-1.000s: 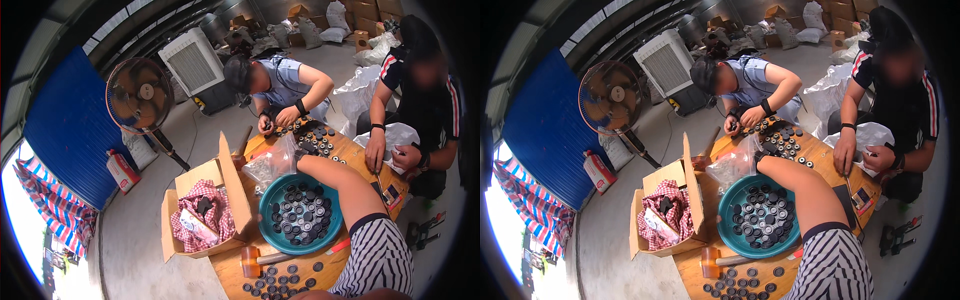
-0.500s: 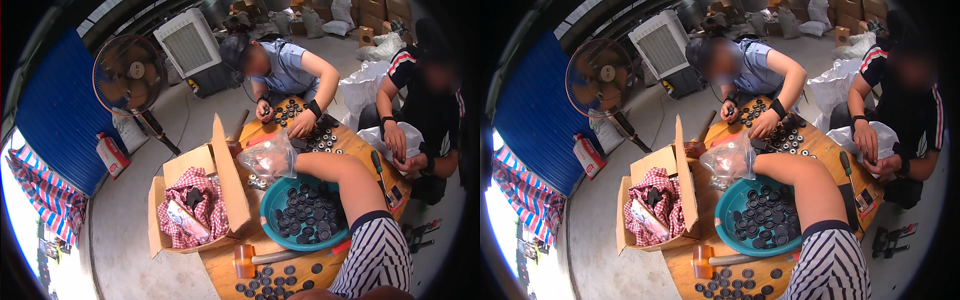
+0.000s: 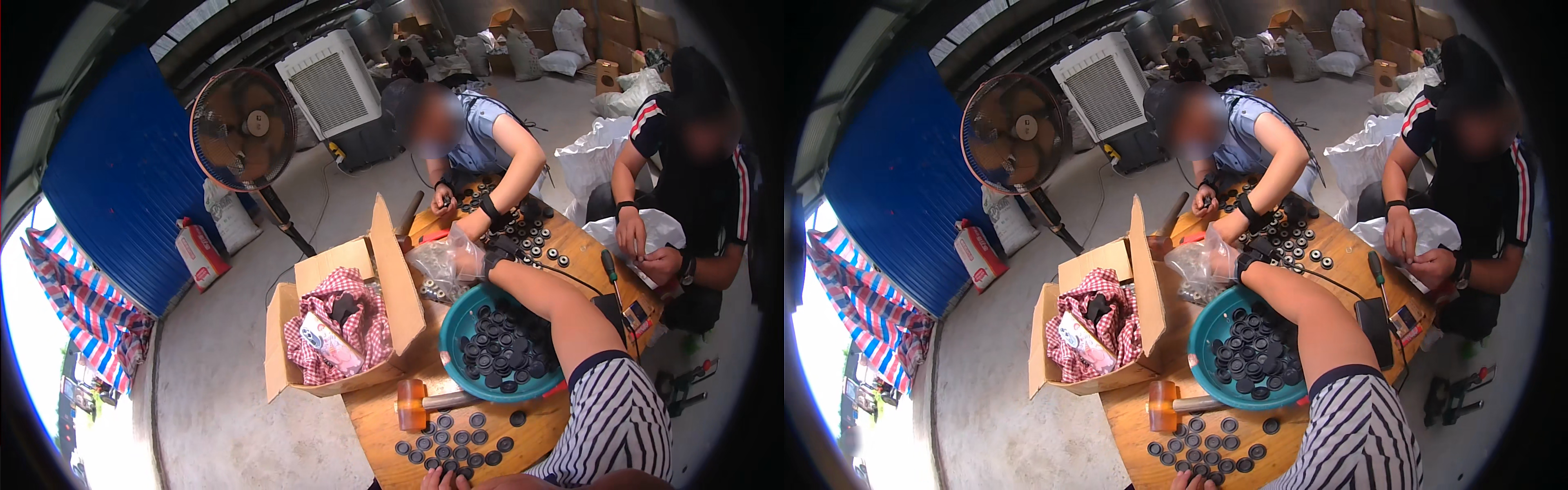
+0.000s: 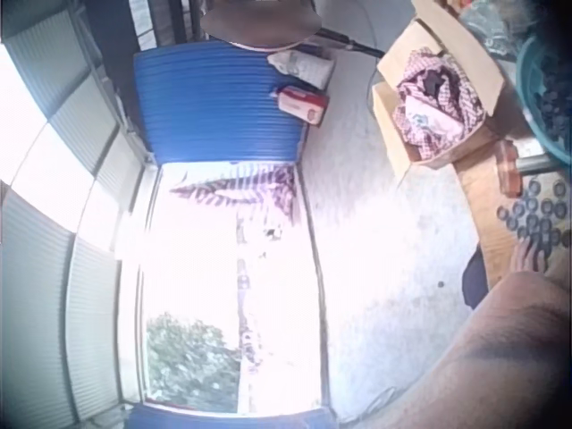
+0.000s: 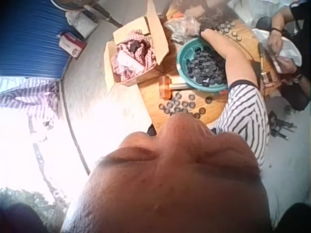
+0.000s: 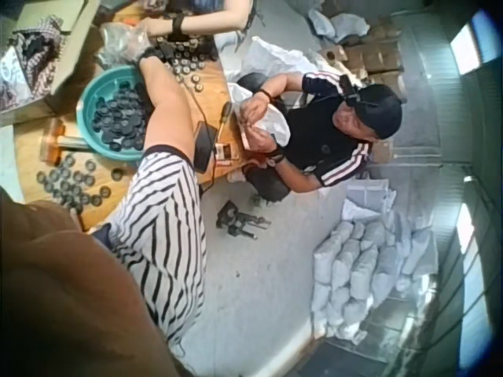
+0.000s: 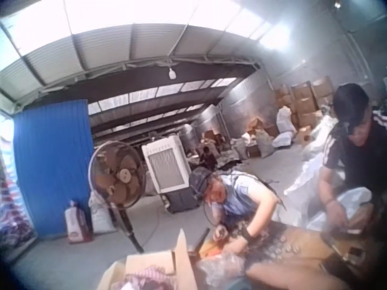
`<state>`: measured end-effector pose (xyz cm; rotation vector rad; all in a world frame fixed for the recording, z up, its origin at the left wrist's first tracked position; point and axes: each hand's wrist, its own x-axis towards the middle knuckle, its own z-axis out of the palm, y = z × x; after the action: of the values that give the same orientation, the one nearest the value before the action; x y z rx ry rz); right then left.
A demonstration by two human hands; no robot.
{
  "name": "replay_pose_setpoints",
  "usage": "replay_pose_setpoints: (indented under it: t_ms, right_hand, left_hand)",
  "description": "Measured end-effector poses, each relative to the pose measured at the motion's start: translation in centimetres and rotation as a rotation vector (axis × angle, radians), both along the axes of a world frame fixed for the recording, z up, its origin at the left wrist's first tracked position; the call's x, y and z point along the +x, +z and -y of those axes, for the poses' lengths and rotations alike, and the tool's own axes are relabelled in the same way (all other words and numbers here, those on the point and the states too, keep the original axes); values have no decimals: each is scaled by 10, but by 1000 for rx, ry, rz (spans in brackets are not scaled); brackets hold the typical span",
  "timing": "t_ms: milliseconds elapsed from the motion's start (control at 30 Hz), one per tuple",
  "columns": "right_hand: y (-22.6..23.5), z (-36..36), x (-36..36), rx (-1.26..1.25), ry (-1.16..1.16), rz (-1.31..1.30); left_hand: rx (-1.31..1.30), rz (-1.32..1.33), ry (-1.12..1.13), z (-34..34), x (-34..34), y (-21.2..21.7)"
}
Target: Inspecting and assembling small black and white plastic or rubber components at a workstation.
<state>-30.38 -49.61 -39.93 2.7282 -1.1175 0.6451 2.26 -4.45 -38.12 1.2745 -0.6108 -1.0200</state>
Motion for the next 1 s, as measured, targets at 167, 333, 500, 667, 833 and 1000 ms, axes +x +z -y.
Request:
replay_pose_setpoints:
  t_ms: [167,333,500,667,833,1000]
  right_hand:
    - [15,-12,-15,-17,-263,-204]
    - [65,-48,7,228,-249,57]
    - [57,-62,-56,261,-508,72]
    - [87,-115,-87,265,-702,382]
    - [164,-236,-12,494,-258,870]
    - [171,-402,70,874,277,877]
  left_hand:
    - [-4,-179,-53,3,2,21]
    - [26,-344,-115,-2,5,42]
    - [39,-541,-268,15,-19,58]
    - [64,-716,-405,25,-48,79]
    - [182,-877,-484,-2,-61,92]
    - [284,-1048,-555,-42,-84,108]
